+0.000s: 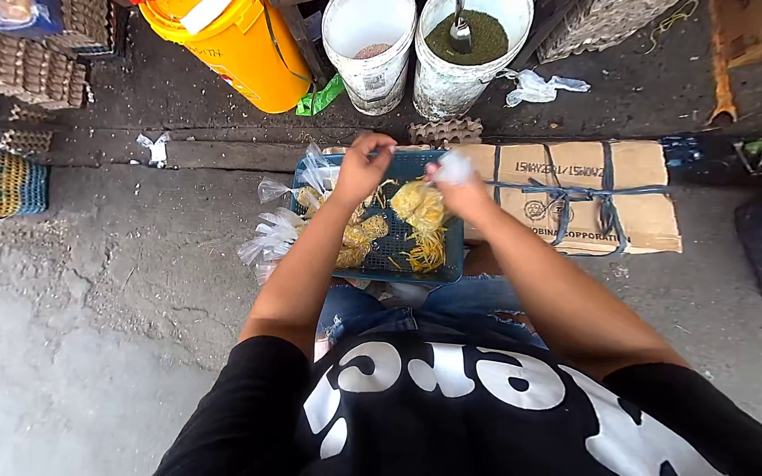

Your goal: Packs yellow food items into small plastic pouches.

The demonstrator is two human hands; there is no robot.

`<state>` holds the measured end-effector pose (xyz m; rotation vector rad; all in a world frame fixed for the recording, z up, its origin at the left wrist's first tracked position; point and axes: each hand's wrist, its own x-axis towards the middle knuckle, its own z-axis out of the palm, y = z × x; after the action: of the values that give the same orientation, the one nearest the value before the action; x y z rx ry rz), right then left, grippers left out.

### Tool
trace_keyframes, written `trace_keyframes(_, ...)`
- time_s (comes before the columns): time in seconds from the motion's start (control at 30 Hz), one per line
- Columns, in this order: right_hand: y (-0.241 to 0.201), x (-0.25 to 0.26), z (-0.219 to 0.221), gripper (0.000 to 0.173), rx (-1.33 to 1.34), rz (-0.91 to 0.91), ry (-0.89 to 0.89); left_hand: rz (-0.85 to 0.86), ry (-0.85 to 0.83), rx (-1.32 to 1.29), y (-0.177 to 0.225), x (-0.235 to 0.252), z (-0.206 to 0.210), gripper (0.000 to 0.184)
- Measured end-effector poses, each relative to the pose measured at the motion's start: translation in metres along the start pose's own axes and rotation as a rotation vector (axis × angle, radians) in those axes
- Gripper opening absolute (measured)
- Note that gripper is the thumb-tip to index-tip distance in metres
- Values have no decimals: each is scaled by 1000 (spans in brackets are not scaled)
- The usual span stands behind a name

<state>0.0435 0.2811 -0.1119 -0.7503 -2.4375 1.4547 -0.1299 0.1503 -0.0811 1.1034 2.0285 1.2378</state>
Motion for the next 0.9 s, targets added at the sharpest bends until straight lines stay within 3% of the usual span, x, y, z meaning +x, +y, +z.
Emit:
trace_keyframes(0.07,-16,-14,-21,33,177,-68,167,-154,-34,85,-15,-1,-3,27)
trace_keyframes(0.17,-40,-37,-55,15,453,-180,344,-309,-241,254,-35,-3,20,32)
trace_keyframes(0.3,-51,-79,-87,14,610,-285,518,-429,-334,490,-53,2,68,42)
trace_keyframes(0.4,-41,-108,-104,20,610,-308,642,-530,-394,693,-54,-3,96,74)
trace_keyframes(0.47,-33,-126,-115,23,621,-284,667,-463,-476,728,-47,-21,111,87)
trace_keyframes(0.63,-10,-163,-133,21,576,-240,737,-178,-683,533,-22,-63,110,44)
trace_keyframes(0.8,-5,-171,-139,25,556,-190,803,-258,-397,500,-34,-26,91,35)
trace_keyframes(0.9,-10,-169,-140,21,560,-275,789,-390,-341,606,-44,9,91,38)
